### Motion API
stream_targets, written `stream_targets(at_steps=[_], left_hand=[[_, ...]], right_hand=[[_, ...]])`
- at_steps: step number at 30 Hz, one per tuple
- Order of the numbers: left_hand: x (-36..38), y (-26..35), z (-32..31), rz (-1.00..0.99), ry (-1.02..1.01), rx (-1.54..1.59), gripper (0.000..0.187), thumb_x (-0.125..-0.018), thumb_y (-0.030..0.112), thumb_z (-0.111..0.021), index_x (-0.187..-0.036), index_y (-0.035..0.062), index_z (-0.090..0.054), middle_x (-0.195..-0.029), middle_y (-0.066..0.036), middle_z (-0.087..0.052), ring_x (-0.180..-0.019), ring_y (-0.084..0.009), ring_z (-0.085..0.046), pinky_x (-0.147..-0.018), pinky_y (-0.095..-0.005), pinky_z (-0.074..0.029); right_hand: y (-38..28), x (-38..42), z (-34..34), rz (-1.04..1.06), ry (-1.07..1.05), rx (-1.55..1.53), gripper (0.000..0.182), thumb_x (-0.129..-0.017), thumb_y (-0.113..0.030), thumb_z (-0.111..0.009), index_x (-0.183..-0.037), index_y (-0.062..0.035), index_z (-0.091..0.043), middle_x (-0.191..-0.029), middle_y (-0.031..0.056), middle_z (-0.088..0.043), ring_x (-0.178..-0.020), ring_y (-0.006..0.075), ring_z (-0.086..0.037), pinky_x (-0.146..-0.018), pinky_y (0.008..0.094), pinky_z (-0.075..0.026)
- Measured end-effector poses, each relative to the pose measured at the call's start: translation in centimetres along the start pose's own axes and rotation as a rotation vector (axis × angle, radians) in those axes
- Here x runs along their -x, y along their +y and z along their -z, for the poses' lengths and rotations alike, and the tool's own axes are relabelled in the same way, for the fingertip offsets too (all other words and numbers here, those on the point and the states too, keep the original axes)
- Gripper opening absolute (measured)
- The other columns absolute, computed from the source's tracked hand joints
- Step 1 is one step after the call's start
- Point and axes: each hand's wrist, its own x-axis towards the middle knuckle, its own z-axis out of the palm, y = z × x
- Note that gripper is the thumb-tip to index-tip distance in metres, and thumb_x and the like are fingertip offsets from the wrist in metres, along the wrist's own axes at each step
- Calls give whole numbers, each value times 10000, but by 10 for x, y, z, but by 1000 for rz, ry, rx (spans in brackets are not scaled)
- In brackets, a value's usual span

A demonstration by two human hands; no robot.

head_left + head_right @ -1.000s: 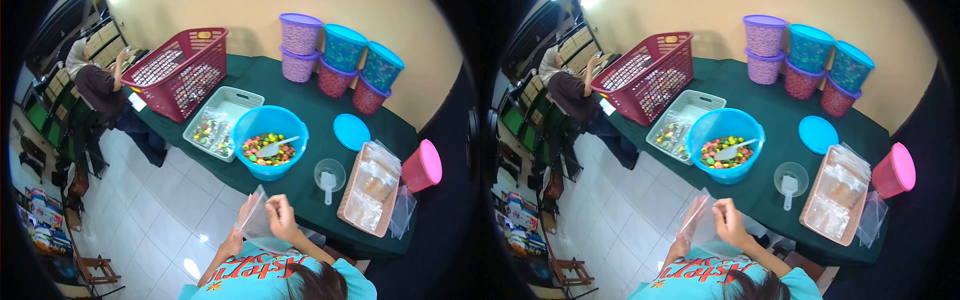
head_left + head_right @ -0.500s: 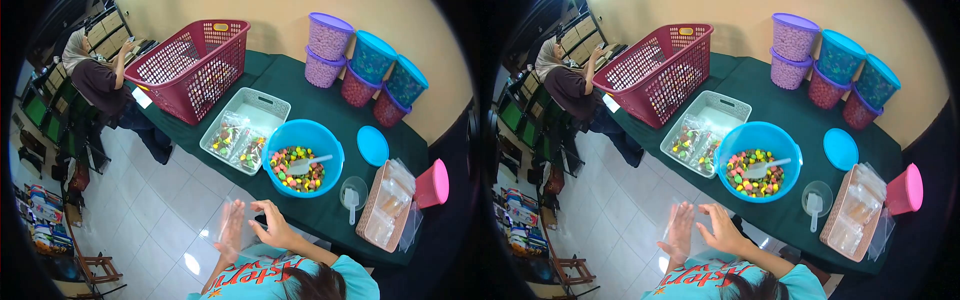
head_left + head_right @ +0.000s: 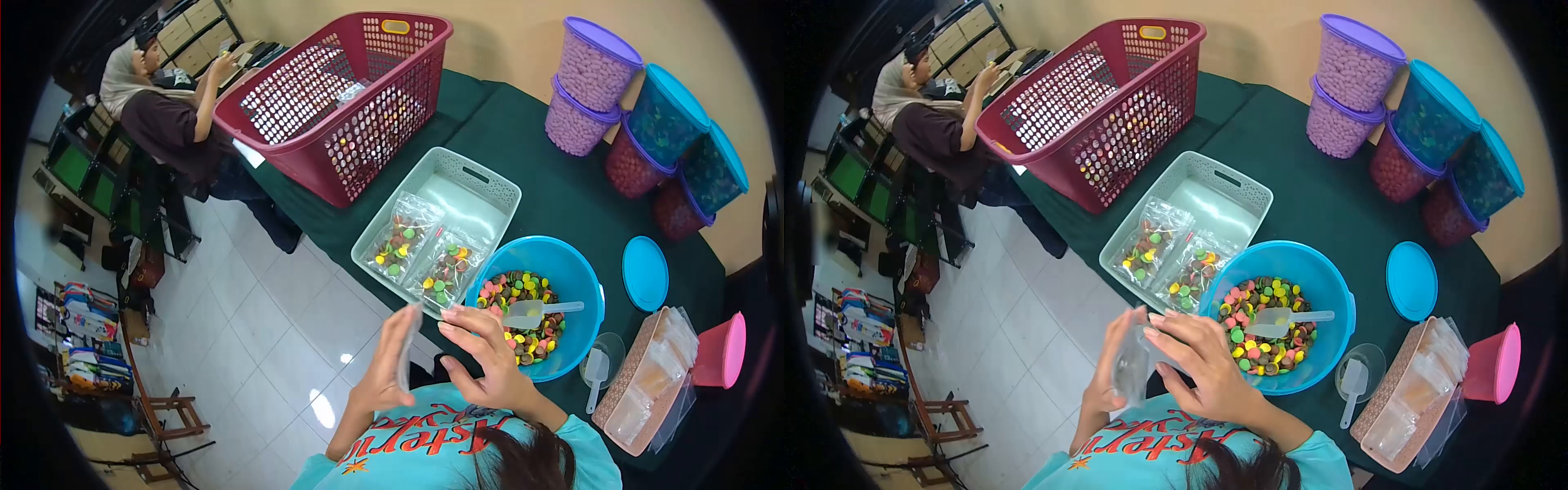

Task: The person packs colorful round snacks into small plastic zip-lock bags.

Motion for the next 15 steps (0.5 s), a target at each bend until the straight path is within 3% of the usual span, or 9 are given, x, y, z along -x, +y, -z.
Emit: stream_targets(at_steps=[3,5,10,13,15], left_hand=[[-11,-8,-9,83,-135,99,1113,-624,748,-492,-1339,-33,-149,-1351,-211,-160,-1270,-333,-185,-1021,-433,-170],[-14,-9,-12,241,-174,348,1078,-661,727,-476,-1342,-34,-129,-1364,-208,-141,-1286,-330,-148,-1031,-416,-140],[-32,-35,1,220,-383,345,1055,-698,736,-394,-1358,-15,-59,-1414,-199,-41,-1318,-287,-61,-1046,-405,-105],[-52,-49,2,155,-471,508,1069,-683,749,-397,-1359,-12,-71,-1406,-191,-90,-1310,-286,-115,-1045,-400,-119],[-62,-63,1,169,-525,556,1072,-680,751,-399,-1359,-12,-72,-1404,-190,-99,-1307,-286,-123,-1045,-400,-121]], right_hand=[[6,-5,-2,17,-26,28,509,-686,5,-600,-1176,-85,-495,-1230,101,-461,-1151,259,-430,-945,411,-280],[11,-4,-8,-9,-23,29,526,-691,1,-599,-1195,-104,-489,-1261,83,-446,-1193,254,-396,-973,425,-237],[22,-6,-22,-30,131,222,499,-684,2,-607,-1164,-97,-516,-1236,68,-475,-1182,253,-412,-979,434,-238],[27,-8,-33,-33,259,332,479,-671,5,-615,-1135,-85,-536,-1217,74,-497,-1168,254,-433,-983,432,-240],[32,-12,-40,-18,349,419,440,-657,24,-621,-1084,-56,-553,-1166,140,-516,-1129,303,-462,-966,488,-271]])
